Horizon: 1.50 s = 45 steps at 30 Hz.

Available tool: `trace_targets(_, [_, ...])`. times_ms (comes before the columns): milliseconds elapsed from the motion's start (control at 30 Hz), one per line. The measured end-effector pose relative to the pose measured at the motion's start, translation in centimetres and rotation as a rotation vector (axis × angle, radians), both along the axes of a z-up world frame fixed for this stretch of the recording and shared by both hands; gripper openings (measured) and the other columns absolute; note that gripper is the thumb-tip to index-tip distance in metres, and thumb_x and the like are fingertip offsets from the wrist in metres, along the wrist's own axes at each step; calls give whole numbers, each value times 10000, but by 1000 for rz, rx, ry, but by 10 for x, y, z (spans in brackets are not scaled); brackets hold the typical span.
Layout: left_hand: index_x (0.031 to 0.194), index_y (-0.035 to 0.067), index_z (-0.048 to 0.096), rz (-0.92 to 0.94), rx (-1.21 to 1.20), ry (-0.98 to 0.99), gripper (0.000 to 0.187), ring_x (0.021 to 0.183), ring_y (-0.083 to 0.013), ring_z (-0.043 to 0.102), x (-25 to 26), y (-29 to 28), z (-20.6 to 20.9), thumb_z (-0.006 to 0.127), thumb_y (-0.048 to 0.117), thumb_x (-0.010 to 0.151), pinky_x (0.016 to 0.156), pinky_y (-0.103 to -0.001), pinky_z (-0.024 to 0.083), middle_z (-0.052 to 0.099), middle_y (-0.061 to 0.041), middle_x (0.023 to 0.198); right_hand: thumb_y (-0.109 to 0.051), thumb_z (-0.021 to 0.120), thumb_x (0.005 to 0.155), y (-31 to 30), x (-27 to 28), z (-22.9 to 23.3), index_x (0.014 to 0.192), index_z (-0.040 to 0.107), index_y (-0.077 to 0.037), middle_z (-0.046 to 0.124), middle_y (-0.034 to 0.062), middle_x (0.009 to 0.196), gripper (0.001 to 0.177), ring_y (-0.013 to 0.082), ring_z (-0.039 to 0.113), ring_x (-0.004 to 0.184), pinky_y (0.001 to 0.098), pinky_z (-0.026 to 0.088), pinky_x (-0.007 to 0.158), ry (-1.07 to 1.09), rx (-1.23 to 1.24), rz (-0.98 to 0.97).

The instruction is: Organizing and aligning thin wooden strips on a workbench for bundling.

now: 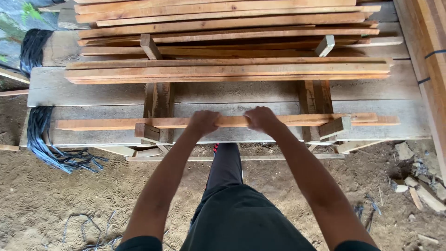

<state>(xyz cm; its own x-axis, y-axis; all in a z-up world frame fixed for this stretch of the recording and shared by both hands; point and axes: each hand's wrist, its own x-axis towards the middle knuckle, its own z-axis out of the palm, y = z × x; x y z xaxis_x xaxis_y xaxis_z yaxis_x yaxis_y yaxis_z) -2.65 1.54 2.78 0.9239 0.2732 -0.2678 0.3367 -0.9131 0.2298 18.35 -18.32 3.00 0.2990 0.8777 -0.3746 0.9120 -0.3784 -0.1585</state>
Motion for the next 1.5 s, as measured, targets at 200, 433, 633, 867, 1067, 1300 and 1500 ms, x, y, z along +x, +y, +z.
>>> trace_targets(200, [1133,305,690,152,262,165,346,1033,-280,766,-102,91,1,705,507,852,881,-430,608,787,12,1079,-497,766,809,-82,78,11,1130,772,-252,812,60,1087,405,312,757,1106,463,592,955,-227,-213,-61])
trace_targets(433, [1033,292,785,321,288,242,300,947,-286,779,-100,94,4,734,428,771,772,-463,616,797,15,959,-433,785,704,-112,89,30,1011,814,-260,819,56,1054,354,312,755,1092,468,574,946,-188,-201,-232])
trace_targets(633, [981,204,809,309,174,119,247,926,-372,773,-108,99,-2,718,327,787,815,-517,619,807,-81,919,-437,795,701,-116,91,22,1023,814,-267,813,51,1068,365,302,745,1112,459,567,964,-202,-190,-212])
trace_targets(867, [1003,184,706,200,63,137,738,917,-365,704,-107,88,51,425,847,841,846,-486,569,725,-116,934,-608,768,691,-99,75,73,1112,812,-223,811,88,1126,572,308,741,1138,453,561,974,-98,-282,-247])
trace_targets(1067, [1405,188,627,319,-265,324,827,1381,-412,553,-89,50,152,381,806,913,1158,-532,424,629,-212,1432,-651,655,786,-72,49,147,1134,813,-144,795,169,1162,635,382,698,1203,496,511,1055,51,-348,-296])
trace_targets(1300, [1442,101,616,377,-391,417,947,1405,-428,507,-52,95,105,207,803,956,1198,-550,366,645,-200,1414,-546,451,974,-43,113,59,910,838,-167,802,22,722,546,273,791,876,491,434,1079,209,-199,-521])
trace_targets(1500, [851,164,708,862,-879,-384,541,588,-117,604,-3,150,-28,664,692,959,528,-260,509,590,-4,671,-660,734,984,-33,159,8,1196,677,0,713,281,1089,695,399,741,950,515,646,755,777,650,-1165])
